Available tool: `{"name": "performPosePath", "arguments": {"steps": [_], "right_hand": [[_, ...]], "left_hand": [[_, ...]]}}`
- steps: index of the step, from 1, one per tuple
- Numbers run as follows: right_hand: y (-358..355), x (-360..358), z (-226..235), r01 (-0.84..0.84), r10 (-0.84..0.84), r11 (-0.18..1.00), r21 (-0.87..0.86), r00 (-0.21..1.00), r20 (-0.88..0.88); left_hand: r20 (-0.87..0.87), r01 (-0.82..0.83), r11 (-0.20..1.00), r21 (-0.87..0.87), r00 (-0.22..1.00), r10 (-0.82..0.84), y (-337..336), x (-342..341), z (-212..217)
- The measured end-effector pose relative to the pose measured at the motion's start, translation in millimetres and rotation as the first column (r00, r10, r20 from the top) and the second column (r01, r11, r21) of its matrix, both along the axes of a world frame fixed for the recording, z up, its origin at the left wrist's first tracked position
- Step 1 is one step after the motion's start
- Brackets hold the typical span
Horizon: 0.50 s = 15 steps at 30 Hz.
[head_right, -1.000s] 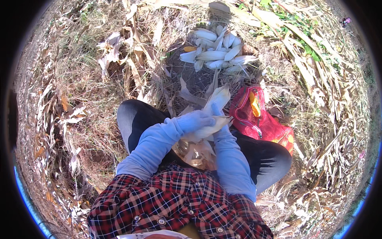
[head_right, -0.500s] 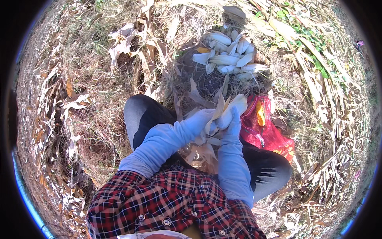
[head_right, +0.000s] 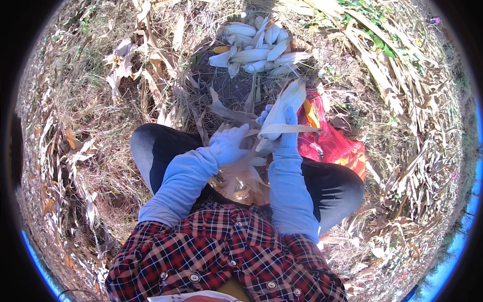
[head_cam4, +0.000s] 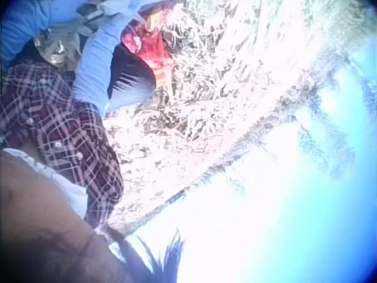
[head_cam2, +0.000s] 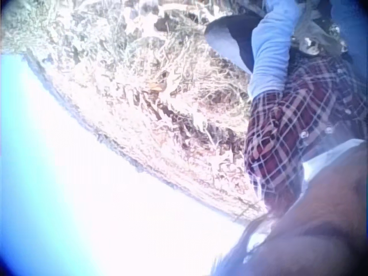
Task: The person sits on the ground and shucks corn cobs by hand, removing husks and silk. Shucked cobs are placed into a red mesh bag while husks are discarded on the ground.
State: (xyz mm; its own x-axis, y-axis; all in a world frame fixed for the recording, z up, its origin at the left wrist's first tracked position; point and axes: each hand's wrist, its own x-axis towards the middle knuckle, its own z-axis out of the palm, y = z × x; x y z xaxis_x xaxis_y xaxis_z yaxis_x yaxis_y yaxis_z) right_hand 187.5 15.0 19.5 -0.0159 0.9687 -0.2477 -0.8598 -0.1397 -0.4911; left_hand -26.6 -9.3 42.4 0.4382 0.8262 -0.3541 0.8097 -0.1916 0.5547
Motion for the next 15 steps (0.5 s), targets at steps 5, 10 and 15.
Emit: {"name": "performPosePath", "arguments": {"steps": [5, 10, 15], "right_hand": [[-8, -18, 5, -0.071, 0.098, 0.989, -0.133, 0.973, 0.208], [-24, -41, 21, -0.232, 0.268, 0.956, -0.178, 0.940, 0.213], [-26, -65, 4, -0.328, 0.357, 0.932, -0.154, 0.905, 0.231]], "left_hand": [[0.147, -0.073, 0.976, 0.204, 0.988, 0.043, 26, -11, -23], [0.720, -0.333, 0.755, -0.564, 0.248, 0.647, 44, -9, -19], [0.595, 0.066, 0.596, -0.800, -0.039, 0.803, 37, -1, -22]]}}
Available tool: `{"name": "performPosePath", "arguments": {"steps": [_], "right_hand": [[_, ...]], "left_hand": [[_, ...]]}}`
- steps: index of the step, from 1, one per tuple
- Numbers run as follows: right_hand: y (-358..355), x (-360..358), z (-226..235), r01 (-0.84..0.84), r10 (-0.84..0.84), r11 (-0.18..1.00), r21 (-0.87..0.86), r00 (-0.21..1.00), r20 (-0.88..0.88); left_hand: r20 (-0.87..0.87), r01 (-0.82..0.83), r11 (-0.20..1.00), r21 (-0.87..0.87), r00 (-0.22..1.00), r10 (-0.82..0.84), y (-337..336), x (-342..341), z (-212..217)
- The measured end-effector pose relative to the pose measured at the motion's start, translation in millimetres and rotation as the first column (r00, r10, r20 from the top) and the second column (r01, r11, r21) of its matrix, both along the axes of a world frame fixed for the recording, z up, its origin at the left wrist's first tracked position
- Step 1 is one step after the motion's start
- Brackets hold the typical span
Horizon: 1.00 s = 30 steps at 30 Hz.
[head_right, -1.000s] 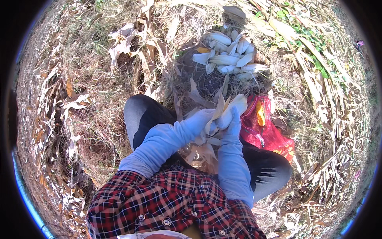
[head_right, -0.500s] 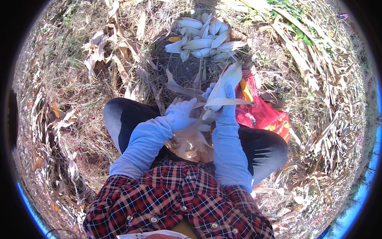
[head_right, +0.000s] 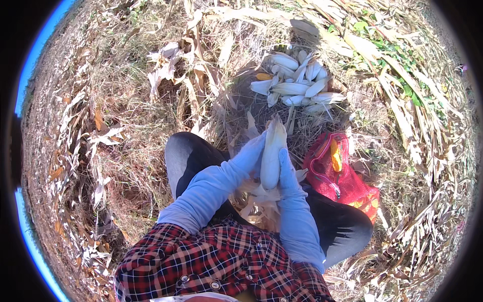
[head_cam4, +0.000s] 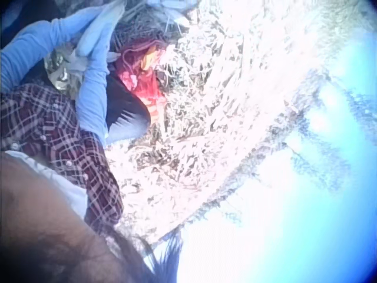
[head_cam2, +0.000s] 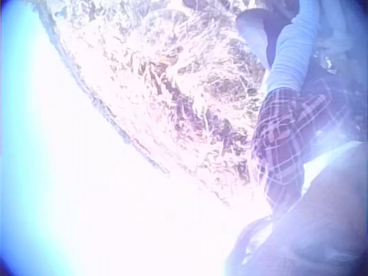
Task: The person sits on the ground and shucks corn cobs by hand, removing husks and silk. Shucked cobs are placed into a red mesh bag while husks are discarded on the ground.
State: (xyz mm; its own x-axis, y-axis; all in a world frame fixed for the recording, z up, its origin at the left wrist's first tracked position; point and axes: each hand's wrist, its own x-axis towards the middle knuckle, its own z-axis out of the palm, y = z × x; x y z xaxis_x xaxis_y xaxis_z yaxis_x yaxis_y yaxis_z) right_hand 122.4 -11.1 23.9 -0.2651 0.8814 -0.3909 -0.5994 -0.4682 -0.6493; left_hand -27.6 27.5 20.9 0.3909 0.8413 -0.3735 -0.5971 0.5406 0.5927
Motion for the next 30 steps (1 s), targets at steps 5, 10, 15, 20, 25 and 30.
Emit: {"name": "performPosePath", "arguments": {"steps": [5, 10, 15, 20, 25, 30], "right_hand": [[22, -22, 1, -0.003, -0.049, 0.949, 0.315, 0.987, 0.156], [18, -29, -11, 0.007, -0.151, 0.879, 0.478, 0.953, 0.264], [-1, -34, -18, 0.035, -0.217, 0.904, 0.426, 0.896, 0.388], [-13, -31, -22, 0.194, -0.225, 0.972, 0.134, 0.935, 0.276], [-10, -6, -49, 0.369, -0.364, 0.929, -0.045, 0.927, 0.087], [-4, -1, -12, 0.151, -0.157, 0.987, 0.051, 0.977, 0.145]], "left_hand": [[-0.276, -0.209, 0.928, 0.309, 0.914, 0.297, 5, 3, -30], [-0.434, -0.275, 0.921, 0.276, 0.819, 0.375, 0, -2, -15], [-0.267, -0.582, 0.809, 0.086, 0.769, 0.581, 8, -2, -25], [-0.040, -0.361, 0.930, -0.068, 0.933, 0.359, 1, -4, -4], [-0.272, -0.208, 0.977, 0.035, 0.939, 0.210, -1, -2, 29], [-0.538, -0.105, 0.980, 0.166, 0.824, 0.179, 7, -12, 12]]}}
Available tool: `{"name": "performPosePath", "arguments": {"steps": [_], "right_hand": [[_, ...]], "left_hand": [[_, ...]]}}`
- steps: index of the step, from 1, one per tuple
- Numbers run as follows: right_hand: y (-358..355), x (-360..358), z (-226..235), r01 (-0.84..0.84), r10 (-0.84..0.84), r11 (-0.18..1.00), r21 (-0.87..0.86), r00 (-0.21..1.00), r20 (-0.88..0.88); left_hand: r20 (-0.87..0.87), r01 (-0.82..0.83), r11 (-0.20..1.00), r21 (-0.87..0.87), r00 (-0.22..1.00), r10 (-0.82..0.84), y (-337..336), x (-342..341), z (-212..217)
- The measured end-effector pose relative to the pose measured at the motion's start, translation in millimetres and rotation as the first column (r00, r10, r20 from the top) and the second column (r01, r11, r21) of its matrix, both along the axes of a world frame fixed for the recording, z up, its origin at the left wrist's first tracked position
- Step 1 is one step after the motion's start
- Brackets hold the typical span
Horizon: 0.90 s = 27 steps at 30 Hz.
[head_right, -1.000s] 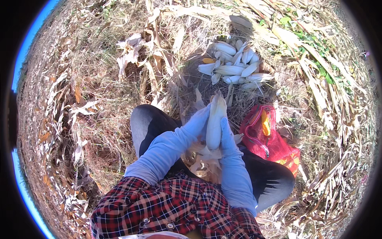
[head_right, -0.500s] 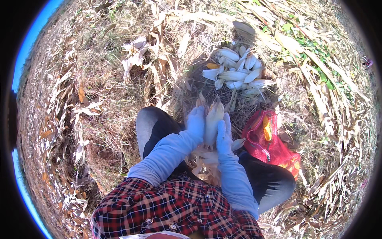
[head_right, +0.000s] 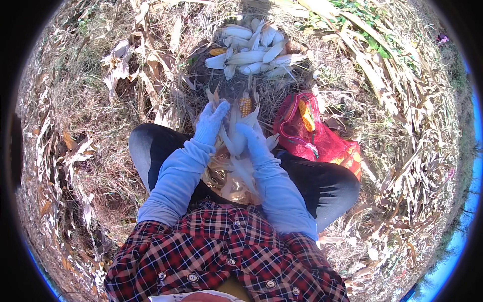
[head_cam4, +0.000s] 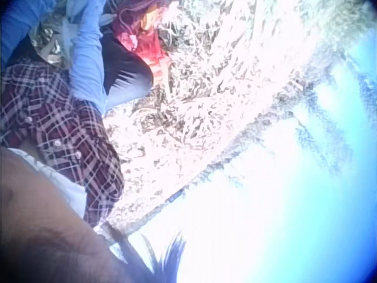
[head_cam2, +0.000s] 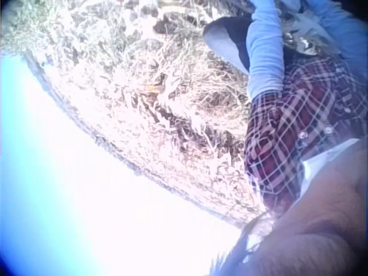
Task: The person sits on the ground and shucks corn cobs by hand, removing husks and silk. Shucked cobs are placed into a red mesh bag while husks are discarded on the ground.
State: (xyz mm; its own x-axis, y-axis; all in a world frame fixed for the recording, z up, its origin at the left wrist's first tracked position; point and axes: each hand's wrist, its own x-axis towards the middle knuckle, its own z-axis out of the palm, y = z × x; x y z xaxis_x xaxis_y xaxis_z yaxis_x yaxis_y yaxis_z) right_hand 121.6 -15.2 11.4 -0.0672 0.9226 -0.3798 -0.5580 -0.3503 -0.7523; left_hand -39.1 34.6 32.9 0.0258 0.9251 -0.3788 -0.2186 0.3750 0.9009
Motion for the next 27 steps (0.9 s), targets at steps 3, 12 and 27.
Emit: {"name": "performPosePath", "arguments": {"steps": [3, 12, 27], "right_hand": [[-6, -3, 7, -0.139, 0.139, 0.990, -0.002, 0.988, 0.070], [-12, -20, 2, -0.048, 0.047, 0.998, 0.040, 0.999, 0.011], [8, -4, -27, 0.310, -0.311, 0.950, -0.045, 0.950, -0.036]], "left_hand": [[-0.193, 0.058, 0.972, 0.229, 0.981, -0.013, 1, 5, 4], [-0.074, -0.116, 0.983, 0.142, 0.989, 0.127, 4, 5, -31], [0.448, -0.191, 0.981, 0.011, 0.878, 0.166, -13, 18, 6]]}}
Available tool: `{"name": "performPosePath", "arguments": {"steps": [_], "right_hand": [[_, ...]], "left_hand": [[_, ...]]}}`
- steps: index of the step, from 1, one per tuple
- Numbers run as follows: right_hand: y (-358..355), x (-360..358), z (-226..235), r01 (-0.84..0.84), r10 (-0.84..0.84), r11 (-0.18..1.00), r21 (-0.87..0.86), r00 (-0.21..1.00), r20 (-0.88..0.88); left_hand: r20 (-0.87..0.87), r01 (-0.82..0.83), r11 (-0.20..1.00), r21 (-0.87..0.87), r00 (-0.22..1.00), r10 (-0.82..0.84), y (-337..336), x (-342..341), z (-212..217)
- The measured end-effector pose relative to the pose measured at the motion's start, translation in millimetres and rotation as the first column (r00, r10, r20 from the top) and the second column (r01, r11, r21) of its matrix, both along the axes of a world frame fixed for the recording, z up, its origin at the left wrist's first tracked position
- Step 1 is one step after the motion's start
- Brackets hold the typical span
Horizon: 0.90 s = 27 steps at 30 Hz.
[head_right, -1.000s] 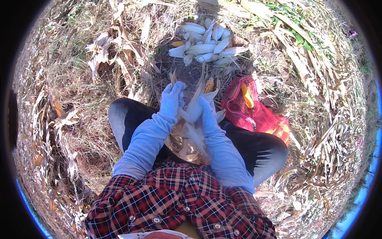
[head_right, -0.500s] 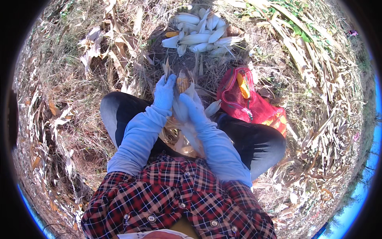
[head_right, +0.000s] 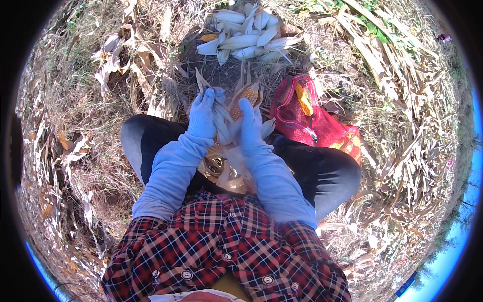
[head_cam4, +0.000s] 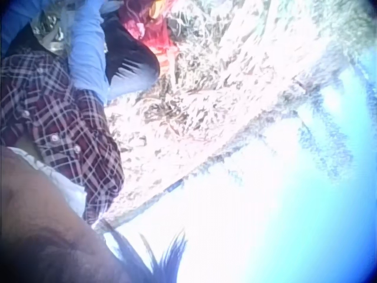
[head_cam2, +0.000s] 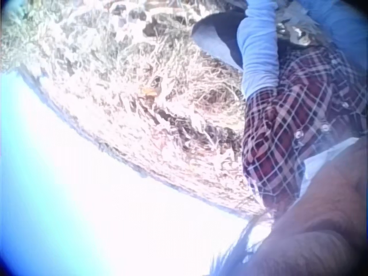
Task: The person sits on the ground and shucks corn cobs by hand, removing husks and silk. Shucked cobs are placed into a red mesh bag while husks are discarded on the ground.
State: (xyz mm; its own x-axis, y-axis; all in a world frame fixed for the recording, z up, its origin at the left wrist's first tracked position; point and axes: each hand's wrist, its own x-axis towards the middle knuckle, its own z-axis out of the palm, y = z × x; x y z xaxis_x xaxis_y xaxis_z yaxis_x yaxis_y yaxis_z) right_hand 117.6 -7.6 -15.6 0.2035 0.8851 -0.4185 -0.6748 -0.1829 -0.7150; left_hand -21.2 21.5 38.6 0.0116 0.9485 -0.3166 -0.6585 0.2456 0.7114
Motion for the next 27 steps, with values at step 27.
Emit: {"name": "performPosePath", "arguments": {"steps": [27], "right_hand": [[1, 5, -36, -0.012, 0.039, 0.999, -0.048, 0.777, 0.628]], "left_hand": [[-0.845, 0.498, 0.844, -0.201, 0.347, -0.406, -5, 3, 0]]}}
